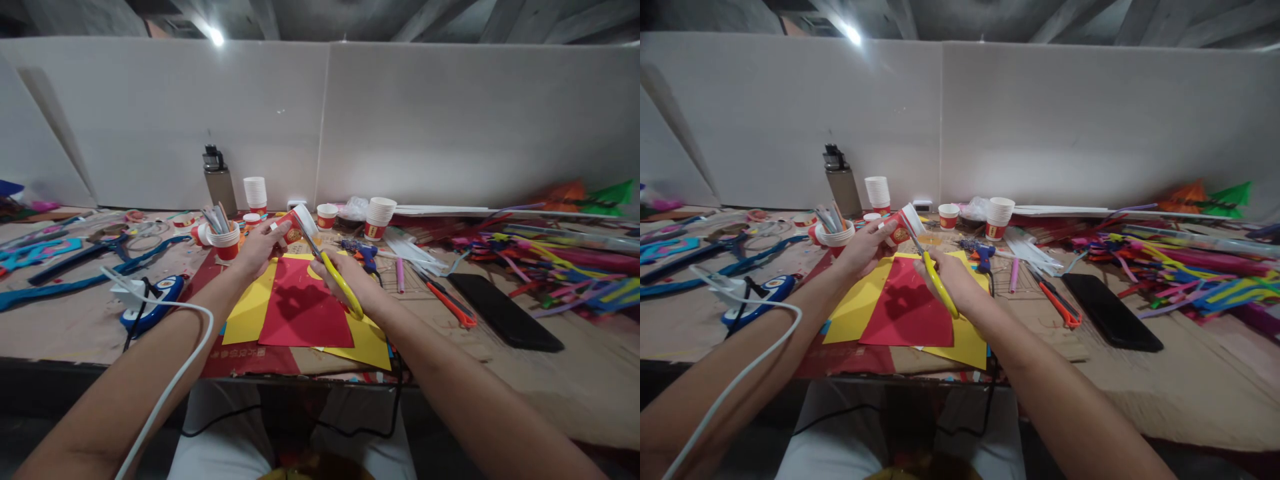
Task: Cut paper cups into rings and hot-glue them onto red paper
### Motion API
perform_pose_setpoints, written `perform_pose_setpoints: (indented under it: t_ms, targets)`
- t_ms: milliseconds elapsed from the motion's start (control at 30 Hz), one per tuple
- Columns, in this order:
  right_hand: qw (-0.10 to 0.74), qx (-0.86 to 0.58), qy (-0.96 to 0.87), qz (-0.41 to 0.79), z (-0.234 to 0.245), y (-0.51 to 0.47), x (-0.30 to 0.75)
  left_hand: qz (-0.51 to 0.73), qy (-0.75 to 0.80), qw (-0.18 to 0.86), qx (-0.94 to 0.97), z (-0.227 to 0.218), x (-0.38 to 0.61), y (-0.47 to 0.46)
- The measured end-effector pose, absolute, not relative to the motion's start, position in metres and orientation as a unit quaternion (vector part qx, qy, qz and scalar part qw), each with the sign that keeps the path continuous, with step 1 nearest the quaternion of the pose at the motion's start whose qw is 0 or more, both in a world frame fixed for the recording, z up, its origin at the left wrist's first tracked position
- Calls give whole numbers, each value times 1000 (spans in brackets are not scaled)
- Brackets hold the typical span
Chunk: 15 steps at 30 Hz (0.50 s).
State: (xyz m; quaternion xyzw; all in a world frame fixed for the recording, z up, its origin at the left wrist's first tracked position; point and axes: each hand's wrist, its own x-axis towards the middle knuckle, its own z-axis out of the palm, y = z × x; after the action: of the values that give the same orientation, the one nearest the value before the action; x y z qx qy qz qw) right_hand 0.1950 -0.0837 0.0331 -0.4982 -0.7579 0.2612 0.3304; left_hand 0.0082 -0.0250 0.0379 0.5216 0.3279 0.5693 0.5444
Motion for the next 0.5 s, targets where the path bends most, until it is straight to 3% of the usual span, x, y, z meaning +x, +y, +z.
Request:
perform_pose_setpoints:
  t_ms: [500]
  targets:
    - [347, -516, -747, 236, 29, -87, 194, 562, 334, 489, 578, 39, 0, -19]
